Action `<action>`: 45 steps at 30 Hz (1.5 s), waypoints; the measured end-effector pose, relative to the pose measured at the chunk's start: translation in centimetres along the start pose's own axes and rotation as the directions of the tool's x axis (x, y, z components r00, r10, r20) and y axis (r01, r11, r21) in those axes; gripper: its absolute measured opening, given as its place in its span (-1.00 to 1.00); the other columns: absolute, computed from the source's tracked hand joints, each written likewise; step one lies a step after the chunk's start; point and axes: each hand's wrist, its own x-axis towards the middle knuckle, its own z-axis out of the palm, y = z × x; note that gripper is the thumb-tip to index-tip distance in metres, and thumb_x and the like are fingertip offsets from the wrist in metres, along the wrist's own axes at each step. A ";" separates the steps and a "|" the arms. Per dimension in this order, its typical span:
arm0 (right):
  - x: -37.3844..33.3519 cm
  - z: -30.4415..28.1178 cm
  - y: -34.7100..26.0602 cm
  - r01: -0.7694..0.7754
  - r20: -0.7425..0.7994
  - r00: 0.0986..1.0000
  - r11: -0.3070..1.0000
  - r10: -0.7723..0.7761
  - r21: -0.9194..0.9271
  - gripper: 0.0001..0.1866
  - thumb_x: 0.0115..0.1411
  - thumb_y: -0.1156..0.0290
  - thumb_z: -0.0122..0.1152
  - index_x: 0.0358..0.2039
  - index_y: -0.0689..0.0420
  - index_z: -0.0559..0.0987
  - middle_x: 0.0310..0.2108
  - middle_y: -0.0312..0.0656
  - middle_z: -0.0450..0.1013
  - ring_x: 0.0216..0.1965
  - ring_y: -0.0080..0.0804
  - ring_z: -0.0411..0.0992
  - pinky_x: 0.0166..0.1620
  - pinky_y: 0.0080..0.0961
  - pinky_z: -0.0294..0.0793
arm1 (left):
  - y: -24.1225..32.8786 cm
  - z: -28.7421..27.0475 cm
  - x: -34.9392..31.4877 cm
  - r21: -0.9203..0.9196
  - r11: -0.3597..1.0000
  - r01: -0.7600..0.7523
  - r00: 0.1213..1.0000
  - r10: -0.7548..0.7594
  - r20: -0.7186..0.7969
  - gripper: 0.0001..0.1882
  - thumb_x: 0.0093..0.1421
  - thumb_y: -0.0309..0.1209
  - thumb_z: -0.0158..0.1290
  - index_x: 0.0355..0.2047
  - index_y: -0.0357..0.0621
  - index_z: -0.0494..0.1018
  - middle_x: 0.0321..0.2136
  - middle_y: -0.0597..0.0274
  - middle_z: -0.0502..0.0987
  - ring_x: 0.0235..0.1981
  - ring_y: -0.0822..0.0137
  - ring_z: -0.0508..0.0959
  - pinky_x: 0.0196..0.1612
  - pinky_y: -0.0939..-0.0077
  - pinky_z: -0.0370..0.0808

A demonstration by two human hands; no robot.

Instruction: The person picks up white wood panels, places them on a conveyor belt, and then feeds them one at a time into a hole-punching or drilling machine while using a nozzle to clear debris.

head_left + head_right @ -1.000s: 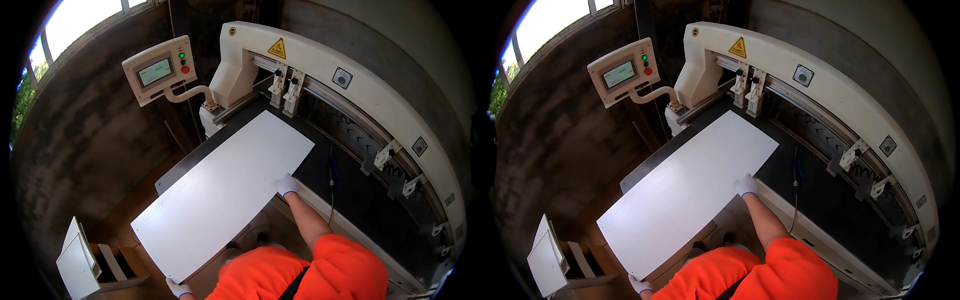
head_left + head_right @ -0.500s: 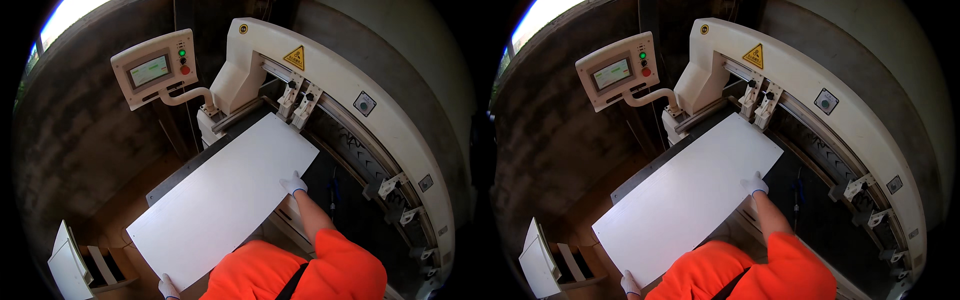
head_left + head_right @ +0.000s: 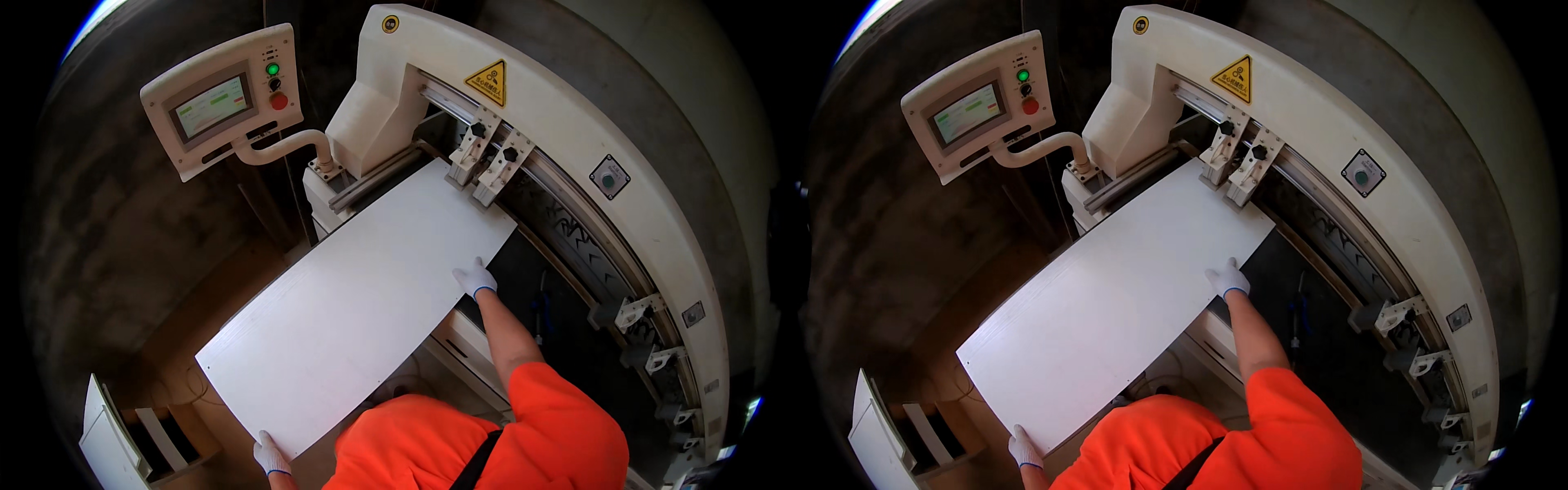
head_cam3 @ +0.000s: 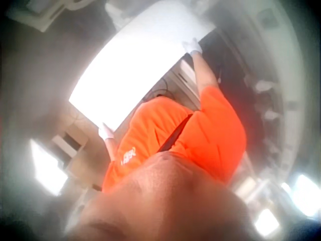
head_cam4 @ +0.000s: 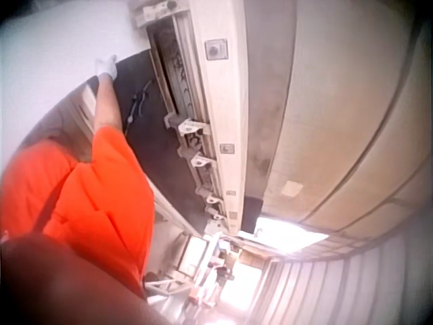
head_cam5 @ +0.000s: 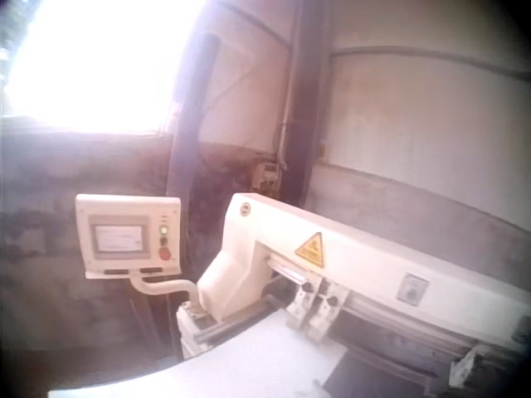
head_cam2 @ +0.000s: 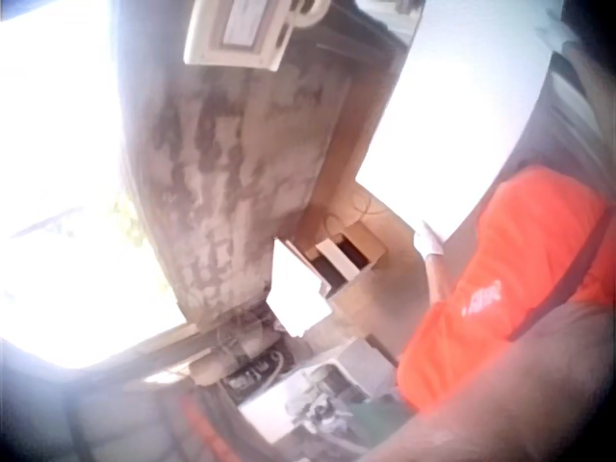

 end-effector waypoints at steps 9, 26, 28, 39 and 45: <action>-2.0 -18.9 -2.1 0.343 -0.859 0.511 0.923 -0.027 0.175 -0.42 0.23 0.02 0.25 0.14 0.11 0.48 -0.20 -0.11 0.64 -0.21 0.01 0.60 -0.12 -0.08 0.56 | 0.2 0.0 -0.1 -0.053 0.998 0.032 0.999 -0.030 0.033 -0.48 0.41 -0.16 -0.01 -0.04 -0.56 0.43 -0.20 -0.01 0.59 -0.25 0.22 0.60 -0.15 0.31 0.57; -5.5 -34.2 4.7 0.267 -0.917 0.372 0.963 -0.144 -0.042 -0.74 0.30 0.19 0.07 -0.14 0.06 0.58 -0.21 0.01 0.62 -0.15 0.12 0.57 -0.10 0.00 0.53 | -0.8 -0.6 1.1 -0.069 0.997 -0.026 0.999 0.028 0.030 -0.59 0.31 -0.26 0.05 -0.18 -0.52 0.47 -0.33 0.14 0.53 -0.36 0.33 0.51 -0.25 0.33 0.51; -6.2 -34.9 3.2 0.121 -0.880 0.471 0.993 -0.060 -0.003 -0.74 0.29 0.22 0.09 -0.13 0.06 0.59 -0.22 0.02 0.62 -0.16 0.12 0.57 -0.10 -0.01 0.53 | -1.1 -0.6 1.7 -0.092 0.995 -0.023 0.999 0.027 0.047 -0.58 0.30 -0.25 0.06 -0.18 -0.52 0.47 -0.34 0.14 0.54 -0.36 0.33 0.51 -0.26 0.32 0.51; -9.4 -12.9 17.2 -0.042 -0.104 0.994 0.986 0.025 -0.163 0.14 -0.07 -0.06 0.55 0.41 0.22 0.19 0.32 0.16 0.29 0.28 0.05 0.36 0.28 -0.19 0.40 | -1.8 -0.7 2.6 0.018 0.996 -0.084 0.996 0.084 0.005 -0.54 0.29 -0.16 0.11 -0.22 -0.47 0.51 -0.36 0.12 0.57 -0.40 0.29 0.53 -0.29 0.28 0.51; -7.3 -2.4 29.8 -0.041 -0.157 0.987 0.996 0.029 -0.075 -0.17 -0.10 0.24 0.56 0.16 0.27 0.38 0.07 0.17 0.44 0.11 0.16 0.44 0.16 -0.04 0.48 | -0.1 -0.5 0.3 0.221 0.967 -0.125 0.987 0.144 -0.071 -0.49 0.29 -0.07 0.12 -0.27 -0.44 0.57 -0.41 0.08 0.59 -0.43 0.27 0.54 -0.30 0.27 0.50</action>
